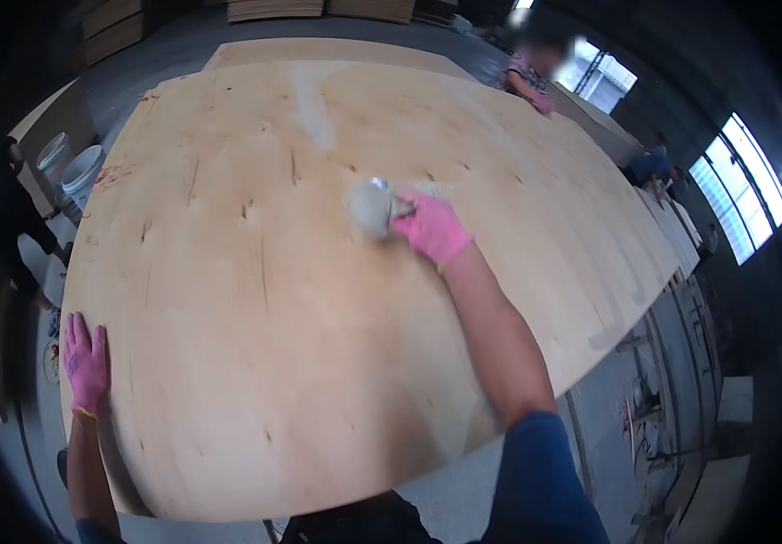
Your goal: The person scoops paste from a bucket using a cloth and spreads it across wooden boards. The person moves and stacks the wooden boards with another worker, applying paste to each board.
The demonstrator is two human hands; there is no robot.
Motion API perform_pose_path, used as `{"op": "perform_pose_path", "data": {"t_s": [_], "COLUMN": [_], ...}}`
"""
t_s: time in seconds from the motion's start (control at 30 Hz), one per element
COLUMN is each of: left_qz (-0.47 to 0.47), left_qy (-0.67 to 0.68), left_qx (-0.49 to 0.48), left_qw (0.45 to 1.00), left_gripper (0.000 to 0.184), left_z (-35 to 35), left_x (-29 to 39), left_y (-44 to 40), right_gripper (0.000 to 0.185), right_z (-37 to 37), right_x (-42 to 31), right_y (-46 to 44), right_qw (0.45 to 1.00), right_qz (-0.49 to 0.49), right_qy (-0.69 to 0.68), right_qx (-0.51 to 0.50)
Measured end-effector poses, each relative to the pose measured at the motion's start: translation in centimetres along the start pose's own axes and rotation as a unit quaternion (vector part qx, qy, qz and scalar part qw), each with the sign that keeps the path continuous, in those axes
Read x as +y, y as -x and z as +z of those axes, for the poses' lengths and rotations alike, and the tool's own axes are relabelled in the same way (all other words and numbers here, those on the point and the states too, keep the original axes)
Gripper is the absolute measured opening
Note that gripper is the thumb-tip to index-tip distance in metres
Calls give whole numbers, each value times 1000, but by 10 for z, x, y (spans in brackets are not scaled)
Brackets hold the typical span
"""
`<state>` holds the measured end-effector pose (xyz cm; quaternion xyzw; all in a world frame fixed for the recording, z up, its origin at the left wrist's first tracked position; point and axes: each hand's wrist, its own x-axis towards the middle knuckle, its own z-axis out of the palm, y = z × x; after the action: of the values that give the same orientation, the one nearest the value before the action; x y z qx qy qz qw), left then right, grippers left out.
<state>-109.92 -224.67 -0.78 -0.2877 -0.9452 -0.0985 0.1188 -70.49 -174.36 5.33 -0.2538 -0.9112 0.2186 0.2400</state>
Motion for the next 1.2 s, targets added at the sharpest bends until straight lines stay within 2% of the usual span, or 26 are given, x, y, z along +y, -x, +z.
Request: {"op": "perform_pose_path", "data": {"t_s": [0.03,0.13,0.23,0.3,0.37,0.43,0.53,0.63,0.73,0.83,0.93,1.03,1.1,1.2], "left_qz": [-1,-14,-33,-34,-29,-15,-4,11,33,110,155,135,178,225], "left_qy": [3,6,14,12,10,10,11,4,17,24,40,53,36,46], "left_qx": [-1,-1,-20,-22,-20,-8,2,10,22,-44,-55,-46,-14,-1], "left_qw": [1000,1000,999,999,999,1000,1000,1000,999,993,986,988,983,973], "left_gripper": [64,63,63,63,63,62,61,62,61,58,54,52,49,46], "left_z": [-4,1,-3,-3,-3,-1,2,10,12,-23,-30,-35,-26,-19], "left_x": [4,9,16,17,18,16,12,3,-8,-13,-66,-72,-82,-91], "left_y": [-10,-9,-8,-9,-9,-9,-5,-4,3,13,39,56,54,50], "right_gripper": [38,21,11,15,19,26,51,44,37,27,25,30,29,29], "right_z": [16,46,72,77,79,71,51,33,1,-12,-24,-11,-6,-5], "right_x": [32,59,69,70,53,8,-11,-25,-84,-97,-99,-98,-106,-132], "right_y": [-49,-133,-204,-257,-268,-247,-187,-107,-5,95,153,117,87,123], "right_qw": [998,971,904,961,981,977,972,957,955,967,979,960,974,973], "right_qz": [-11,142,293,223,145,69,50,63,91,-34,-70,89,99,139], "right_qy": [-63,-193,-311,-139,18,158,112,63,91,138,139,246,156,18], "right_qx": [9,8,-4,-89,-128,-127,-202,-276,-267,-210,-135,-98,-132,-181]}}
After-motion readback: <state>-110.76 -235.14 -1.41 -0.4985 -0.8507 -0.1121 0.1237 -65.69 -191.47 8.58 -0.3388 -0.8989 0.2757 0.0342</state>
